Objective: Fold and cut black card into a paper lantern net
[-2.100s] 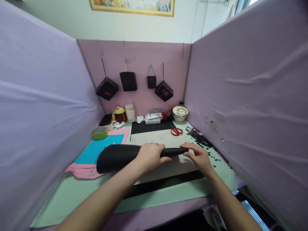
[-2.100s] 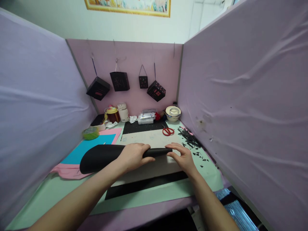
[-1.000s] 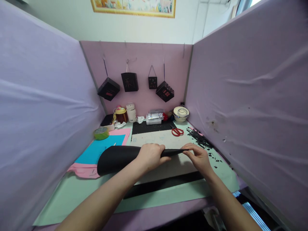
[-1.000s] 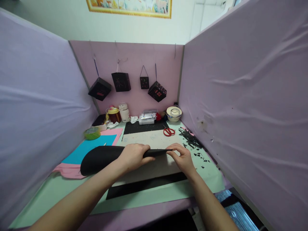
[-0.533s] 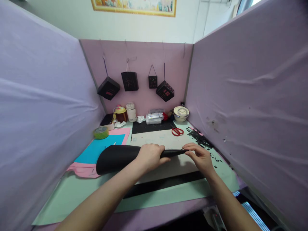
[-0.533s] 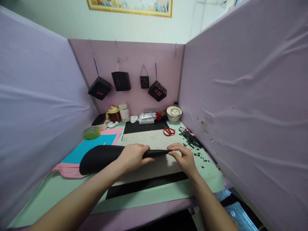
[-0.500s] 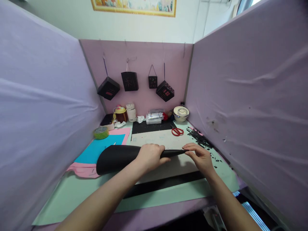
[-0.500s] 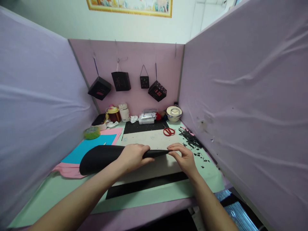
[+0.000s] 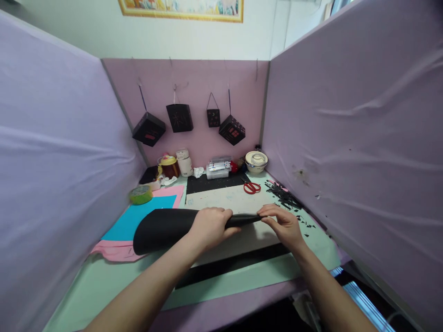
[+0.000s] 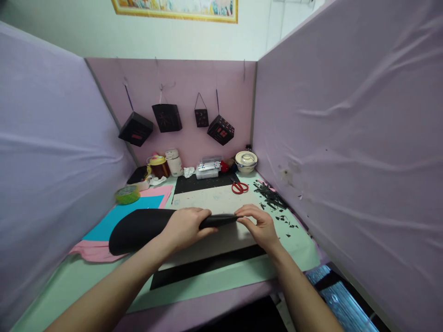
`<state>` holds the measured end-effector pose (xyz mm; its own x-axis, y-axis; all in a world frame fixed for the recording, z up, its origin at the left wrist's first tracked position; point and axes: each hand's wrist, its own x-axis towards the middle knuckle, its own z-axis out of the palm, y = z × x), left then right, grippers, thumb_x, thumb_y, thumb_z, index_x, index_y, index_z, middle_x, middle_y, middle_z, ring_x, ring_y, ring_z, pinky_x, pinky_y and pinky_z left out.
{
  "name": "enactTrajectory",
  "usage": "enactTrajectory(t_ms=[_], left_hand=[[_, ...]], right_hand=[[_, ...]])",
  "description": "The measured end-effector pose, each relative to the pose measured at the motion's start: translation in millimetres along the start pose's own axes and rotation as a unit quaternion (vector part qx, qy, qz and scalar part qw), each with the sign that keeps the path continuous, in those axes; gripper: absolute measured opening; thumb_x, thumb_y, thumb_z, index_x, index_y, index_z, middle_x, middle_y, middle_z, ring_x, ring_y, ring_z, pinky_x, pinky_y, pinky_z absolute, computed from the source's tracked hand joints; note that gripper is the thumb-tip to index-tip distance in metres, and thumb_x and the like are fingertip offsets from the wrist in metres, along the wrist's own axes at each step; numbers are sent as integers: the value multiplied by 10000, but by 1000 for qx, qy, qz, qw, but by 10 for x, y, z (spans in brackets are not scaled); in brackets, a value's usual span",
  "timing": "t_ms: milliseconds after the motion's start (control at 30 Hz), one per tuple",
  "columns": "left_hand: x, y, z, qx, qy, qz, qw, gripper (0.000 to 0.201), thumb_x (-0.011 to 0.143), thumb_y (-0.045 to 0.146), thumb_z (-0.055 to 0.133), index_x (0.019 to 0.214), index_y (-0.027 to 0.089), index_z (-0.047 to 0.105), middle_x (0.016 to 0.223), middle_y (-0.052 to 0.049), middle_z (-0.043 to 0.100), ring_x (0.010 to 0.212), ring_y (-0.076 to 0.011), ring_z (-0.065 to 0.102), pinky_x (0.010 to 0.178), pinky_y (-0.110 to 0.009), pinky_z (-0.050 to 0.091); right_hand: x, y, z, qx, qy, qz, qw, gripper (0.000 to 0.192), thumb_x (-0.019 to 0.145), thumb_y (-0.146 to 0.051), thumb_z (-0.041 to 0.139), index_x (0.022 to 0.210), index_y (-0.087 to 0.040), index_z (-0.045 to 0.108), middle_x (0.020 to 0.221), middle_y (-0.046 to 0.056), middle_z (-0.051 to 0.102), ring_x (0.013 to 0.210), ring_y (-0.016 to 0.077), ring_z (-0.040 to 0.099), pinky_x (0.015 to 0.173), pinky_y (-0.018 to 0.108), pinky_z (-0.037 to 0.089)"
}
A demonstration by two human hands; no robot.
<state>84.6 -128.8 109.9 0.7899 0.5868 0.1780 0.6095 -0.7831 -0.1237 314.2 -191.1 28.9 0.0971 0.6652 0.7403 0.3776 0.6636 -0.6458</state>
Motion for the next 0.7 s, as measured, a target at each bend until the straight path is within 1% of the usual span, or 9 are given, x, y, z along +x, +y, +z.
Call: enactTrajectory(t_ms=[67, 100, 133, 200, 267, 400, 467, 533, 700], left_hand=[[-37, -43, 9, -1, 37, 28, 999, 387, 846, 551, 555, 964, 189, 622, 897, -77, 698, 842, -254, 667, 712, -347, 507], [-64, -69, 20, -3, 62, 45, 997, 389, 845, 541, 564, 994, 185, 618, 934, -83, 695, 871, -253, 663, 742, -356, 509], [-98, -96, 34, -5, 89, 62, 994, 399, 845, 534, 570, 1023, 180, 612, 974, -92, 691, 901, -254, 658, 772, -365, 510], [-181, -146, 68, -6, 138, 88, 987, 422, 843, 525, 578, 1063, 165, 603, 1034, -108, 682, 939, -257, 650, 808, -380, 511], [-276, -187, 99, -4, 169, 102, 980, 427, 843, 512, 584, 1071, 152, 604, 1046, -116, 681, 941, -261, 650, 810, -390, 518], [-453, -239, 137, -10, 191, 112, 975, 411, 846, 479, 594, 1075, 138, 607, 1045, -115, 687, 921, -261, 660, 786, -395, 539], [-520, -259, 150, -21, 196, 114, 974, 401, 850, 465, 594, 1080, 137, 607, 1037, -112, 692, 911, -255, 666, 778, -390, 547], [-569, -276, 165, -32, 197, 114, 973, 394, 852, 455, 593, 1086, 138, 606, 1029, -110, 696, 907, -251, 671, 775, -384, 553], [-618, -308, 194, -35, 191, 116, 974, 404, 848, 449, 601, 1110, 141, 597, 1047, -116, 692, 924, -254, 670, 786, -387, 556]], right_hand=[[-11, 12, -12, -3, -24, 11, 1000, 336, 766, -220, 728, 1090, -268, 651, 1156, 72, 649, 1108, 243, 577, 975, 441, 446], [-16, 15, -16, -8, -37, 13, 999, 418, 755, -230, 740, 1154, -273, 623, 1229, 80, 613, 1164, 252, 545, 1005, 453, 426], [-20, 16, -17, -15, -48, 9, 999, 453, 756, -231, 739, 1187, -277, 606, 1258, 82, 597, 1186, 253, 530, 1018, 457, 418], [-25, 6, -2, -32, -63, -13, 997, 404, 793, -217, 699, 1182, -280, 613, 1214, 75, 625, 1156, 240, 553, 1001, 447, 437], [-26, -21, 36, -47, -64, -49, 996, 341, 818, -198, 666, 1149, -271, 636, 1126, 69, 667, 1095, 230, 589, 977, 443, 454], [-36, -104, 157, -57, -58, -121, 989, 279, 823, -128, 632, 1072, -250, 658, 972, 51, 709, 974, 210, 627, 936, 442, 469], [-56, -141, 219, -60, -58, -143, 986, 278, 815, -93, 624, 1050, -239, 655, 933, 47, 712, 928, 200, 632, 911, 435, 477], [-85, -163, 273, -58, -54, -151, 985, 273, 810, -76, 624, 1035, -228, 651, 916, 49, 709, 900, 193, 630, 882, 422, 488], [-145, -172, 344, -42, -35, -145, 988, 254, 820, -85, 618, 1030, -226, 647, 896, 48, 705, 898, 189, 619, 819, 386, 508]])
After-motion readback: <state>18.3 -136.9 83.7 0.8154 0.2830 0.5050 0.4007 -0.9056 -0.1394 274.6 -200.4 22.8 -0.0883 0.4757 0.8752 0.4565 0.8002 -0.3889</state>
